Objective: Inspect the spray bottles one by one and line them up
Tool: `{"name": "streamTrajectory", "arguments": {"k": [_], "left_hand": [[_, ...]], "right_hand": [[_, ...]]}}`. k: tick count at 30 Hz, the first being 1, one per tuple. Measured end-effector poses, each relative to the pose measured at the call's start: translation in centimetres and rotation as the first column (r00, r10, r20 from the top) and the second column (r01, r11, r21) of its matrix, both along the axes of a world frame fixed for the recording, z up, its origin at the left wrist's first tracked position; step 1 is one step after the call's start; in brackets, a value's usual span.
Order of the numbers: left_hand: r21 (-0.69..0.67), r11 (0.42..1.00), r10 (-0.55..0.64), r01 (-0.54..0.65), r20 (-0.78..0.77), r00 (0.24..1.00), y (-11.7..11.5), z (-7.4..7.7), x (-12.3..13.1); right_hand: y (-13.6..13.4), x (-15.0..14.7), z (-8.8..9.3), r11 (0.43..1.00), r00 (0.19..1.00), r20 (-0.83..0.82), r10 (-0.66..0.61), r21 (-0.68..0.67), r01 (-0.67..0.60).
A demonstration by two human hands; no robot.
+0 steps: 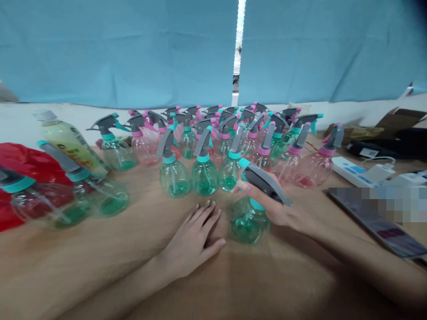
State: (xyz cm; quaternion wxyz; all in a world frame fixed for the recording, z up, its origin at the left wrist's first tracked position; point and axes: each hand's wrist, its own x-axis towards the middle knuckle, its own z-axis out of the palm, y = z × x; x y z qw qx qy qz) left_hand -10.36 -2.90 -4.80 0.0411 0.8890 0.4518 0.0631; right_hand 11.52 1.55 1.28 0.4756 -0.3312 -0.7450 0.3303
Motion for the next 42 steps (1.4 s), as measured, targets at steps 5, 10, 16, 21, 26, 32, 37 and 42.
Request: {"name": "streamTrajectory", "arguments": {"k": [5,10,16,21,26,32,37,42], "left_hand": [[0.003,1.000,-0.004,0.004,0.012,1.000,0.02,-0.04,-0.06],[0.005,1.000,-0.004,0.004,0.007,1.000,0.04,-0.17,-0.13],[0.039,0.999,-0.016,0.015,0.031,0.999,0.03,-0.44,-0.17],[0.039,0.999,-0.019,0.019,0.019,1.000,0.02,-0.26,-0.12],[0.031,0.999,-0.011,0.011,0.020,1.000,0.04,-0.25,-0.09],[0.033,0.999,-0.004,0.003,0.038,0.999,0.08,-0.34,-0.16],[0.029,1.000,-0.012,0.012,0.016,1.000,0.15,-0.22,-0.09],[0.025,1.000,-0.016,0.016,-0.009,1.000,0.08,-0.11,-0.09]], "right_hand": [[-0.30,0.18,-0.28,0.998,0.998,0.009,-0.061,0.030,0.061],[-0.21,0.23,-0.29,0.998,0.999,0.016,-0.052,0.035,0.052],[-0.10,0.18,0.12,0.999,0.999,0.008,0.040,-0.009,-0.040],[-0.53,0.25,0.24,0.995,0.999,-0.016,0.048,-0.085,-0.049],[-0.66,0.12,0.27,0.993,0.999,-0.033,0.039,-0.106,-0.042],[-0.61,0.12,0.04,0.994,0.998,-0.051,0.032,-0.098,-0.037],[-0.56,0.11,-0.01,0.996,0.998,-0.061,0.026,-0.080,-0.031],[-0.27,0.06,-0.36,0.996,0.993,-0.106,0.053,-0.070,-0.060]]}}
